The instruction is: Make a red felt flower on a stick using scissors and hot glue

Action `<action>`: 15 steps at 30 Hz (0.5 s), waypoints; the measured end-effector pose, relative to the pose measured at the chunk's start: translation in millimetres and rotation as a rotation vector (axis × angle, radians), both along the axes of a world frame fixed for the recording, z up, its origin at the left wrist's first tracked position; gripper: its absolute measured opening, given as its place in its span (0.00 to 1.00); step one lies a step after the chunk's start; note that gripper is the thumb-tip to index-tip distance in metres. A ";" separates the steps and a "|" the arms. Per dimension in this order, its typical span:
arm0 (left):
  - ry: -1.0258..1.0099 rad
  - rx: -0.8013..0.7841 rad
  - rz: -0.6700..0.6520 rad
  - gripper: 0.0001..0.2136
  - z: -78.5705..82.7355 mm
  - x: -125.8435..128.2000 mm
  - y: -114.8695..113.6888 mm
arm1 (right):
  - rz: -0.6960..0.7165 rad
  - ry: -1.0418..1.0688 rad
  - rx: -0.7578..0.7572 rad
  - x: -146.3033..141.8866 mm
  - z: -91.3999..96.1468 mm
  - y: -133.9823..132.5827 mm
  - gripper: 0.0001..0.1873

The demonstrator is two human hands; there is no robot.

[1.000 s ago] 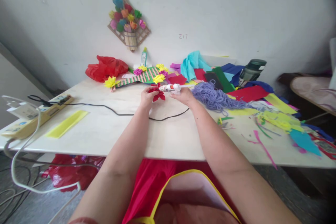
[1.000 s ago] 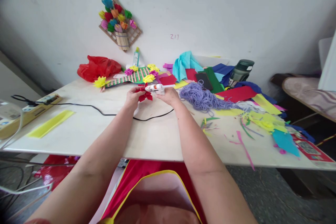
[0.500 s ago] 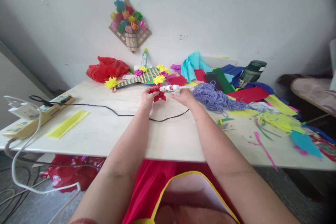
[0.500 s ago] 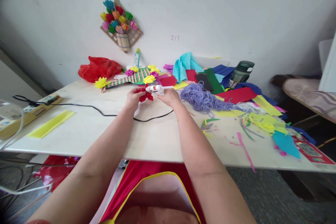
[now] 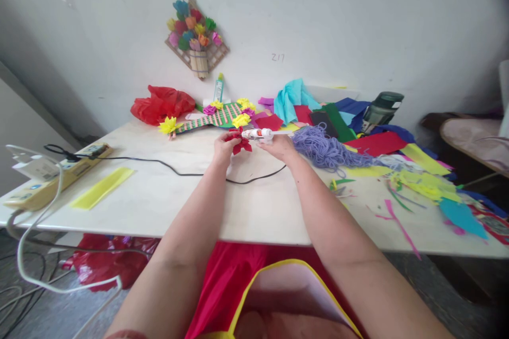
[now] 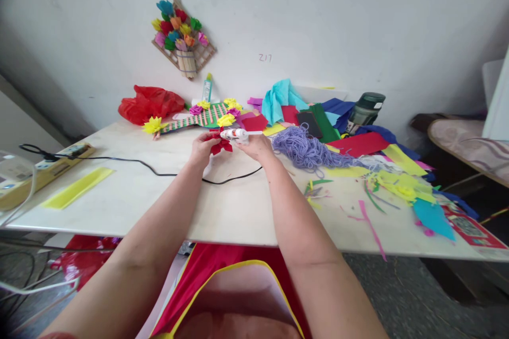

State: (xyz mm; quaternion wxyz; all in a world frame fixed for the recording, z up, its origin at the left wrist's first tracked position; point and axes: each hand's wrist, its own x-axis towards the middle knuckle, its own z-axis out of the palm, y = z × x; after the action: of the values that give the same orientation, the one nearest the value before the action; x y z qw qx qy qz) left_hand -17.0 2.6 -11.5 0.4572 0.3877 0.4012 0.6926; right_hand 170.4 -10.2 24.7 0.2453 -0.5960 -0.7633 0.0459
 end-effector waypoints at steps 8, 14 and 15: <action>-0.020 -0.006 -0.012 0.15 0.3 -1.3 -1.0 | -0.012 0.039 -0.026 1.5 -0.9 1.1 0.22; -0.063 -0.031 -0.023 0.14 1.1 -2.0 -0.8 | 0.062 0.133 0.009 3.5 -4.9 4.9 0.18; -0.073 -0.033 -0.026 0.14 0.8 -2.0 -0.1 | 0.075 0.148 0.034 3.9 -6.4 6.2 0.17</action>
State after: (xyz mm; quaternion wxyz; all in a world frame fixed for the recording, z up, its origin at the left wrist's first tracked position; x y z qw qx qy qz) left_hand -19.0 2.5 -10.6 0.4871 0.3597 0.3903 0.6936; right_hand 174.3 -4.0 18.3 0.3092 -0.5576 -0.7655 0.0864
